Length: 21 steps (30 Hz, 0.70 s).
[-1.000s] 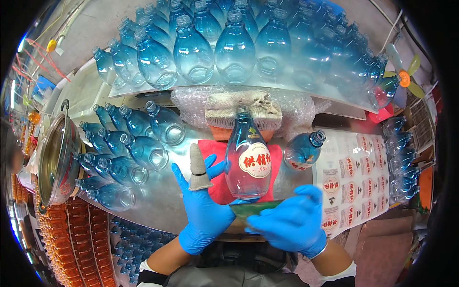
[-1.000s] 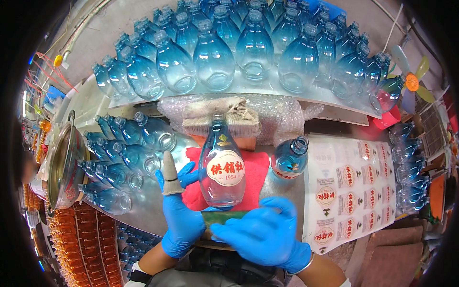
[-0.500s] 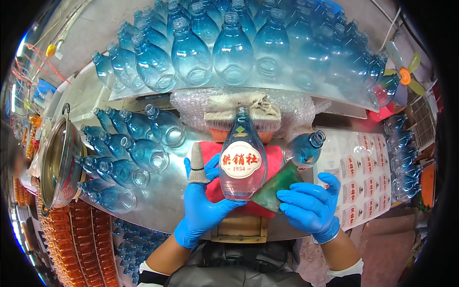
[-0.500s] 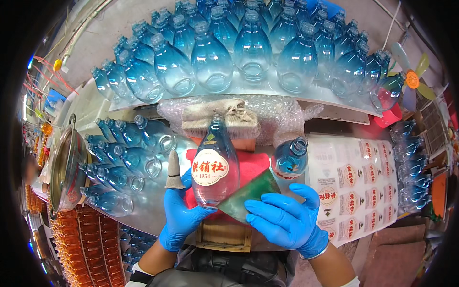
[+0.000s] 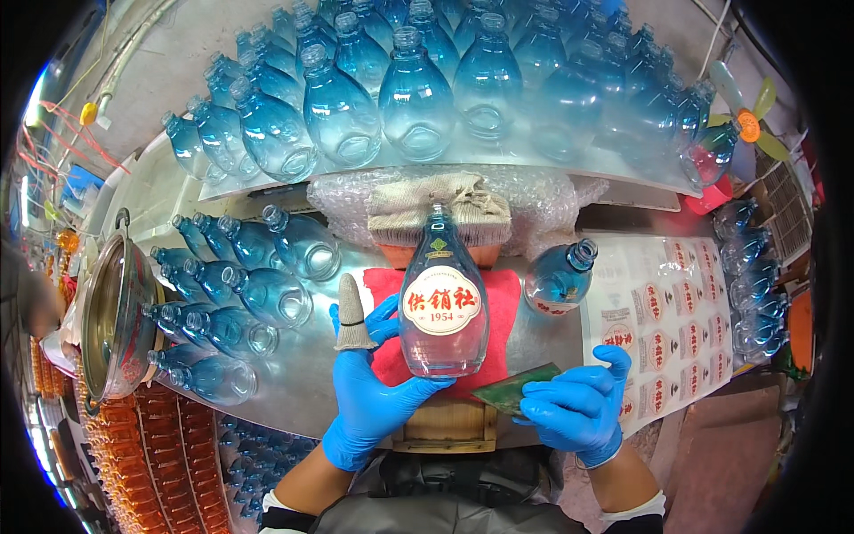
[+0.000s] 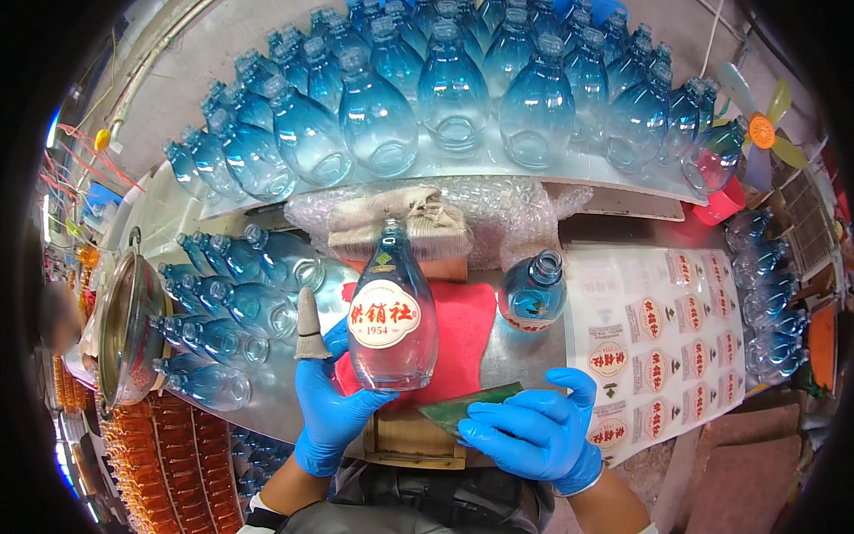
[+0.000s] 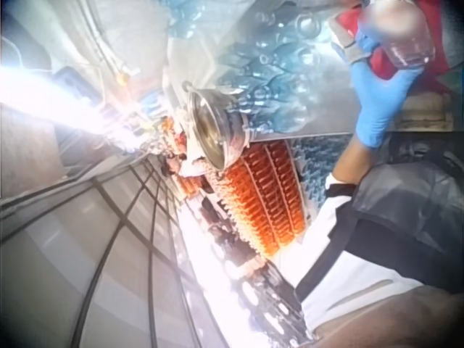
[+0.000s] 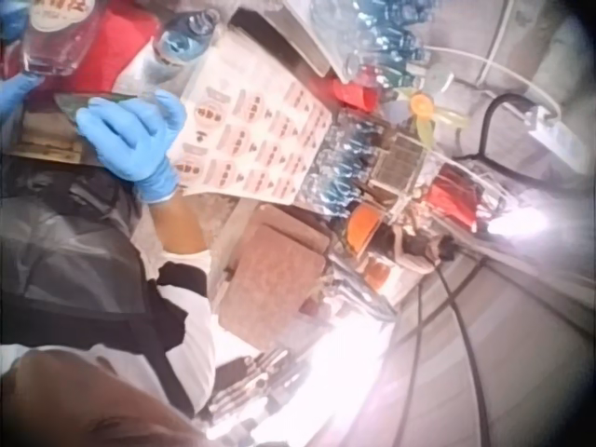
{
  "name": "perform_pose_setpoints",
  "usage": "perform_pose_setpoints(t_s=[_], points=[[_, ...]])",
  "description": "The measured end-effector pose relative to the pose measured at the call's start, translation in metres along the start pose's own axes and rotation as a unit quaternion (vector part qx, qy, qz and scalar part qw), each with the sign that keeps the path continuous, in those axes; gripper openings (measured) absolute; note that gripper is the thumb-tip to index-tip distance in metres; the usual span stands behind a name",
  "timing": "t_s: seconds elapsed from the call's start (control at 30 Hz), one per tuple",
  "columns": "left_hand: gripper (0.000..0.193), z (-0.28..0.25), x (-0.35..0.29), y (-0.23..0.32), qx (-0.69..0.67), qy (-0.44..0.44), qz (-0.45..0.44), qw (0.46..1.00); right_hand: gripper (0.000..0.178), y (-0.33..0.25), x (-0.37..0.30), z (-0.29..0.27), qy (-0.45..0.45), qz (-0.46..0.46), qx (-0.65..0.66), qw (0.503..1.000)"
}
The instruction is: The person applies circular labels to blue glass bottles using a green sponge to smooth them out. They repeatedly pick up bottles, apply labels, and wipe the surface to ensure adhesion. The person also briefly dips a bottle into a metal pot of liquid during the process.
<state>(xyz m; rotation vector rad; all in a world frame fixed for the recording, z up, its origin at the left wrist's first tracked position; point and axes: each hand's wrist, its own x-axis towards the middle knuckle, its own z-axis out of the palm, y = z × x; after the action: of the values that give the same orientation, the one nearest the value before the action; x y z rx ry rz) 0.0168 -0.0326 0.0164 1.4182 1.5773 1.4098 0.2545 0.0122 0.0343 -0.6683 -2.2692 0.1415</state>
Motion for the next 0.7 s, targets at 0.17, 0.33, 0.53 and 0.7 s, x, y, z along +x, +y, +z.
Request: perform_pose_setpoints(t_s=[0.17, 0.33, 0.53, 0.7], points=[[0.123, 0.003, -0.002, -0.007, 0.008, -0.001, 0.002, 1.000, 0.027, 0.005, 0.006, 0.001, 0.023, 0.042, 0.001, 0.999], [0.122, 0.006, -0.003, -0.019, 0.067, -0.024, 0.036, 0.997, 0.031, 0.003, 0.021, 0.011, 0.041, 0.061, -0.010, 0.997], [0.108, 0.006, -0.002, -0.018, 0.039, -0.013, -0.011, 0.999, 0.032, 0.001, 0.006, 0.012, 0.002, -0.085, -0.057, 0.995], [0.108, 0.004, 0.000, -0.012, 0.039, -0.020, 0.004, 0.999, 0.032, -0.001, 0.006, 0.009, -0.033, -0.019, -0.005, 0.999]])
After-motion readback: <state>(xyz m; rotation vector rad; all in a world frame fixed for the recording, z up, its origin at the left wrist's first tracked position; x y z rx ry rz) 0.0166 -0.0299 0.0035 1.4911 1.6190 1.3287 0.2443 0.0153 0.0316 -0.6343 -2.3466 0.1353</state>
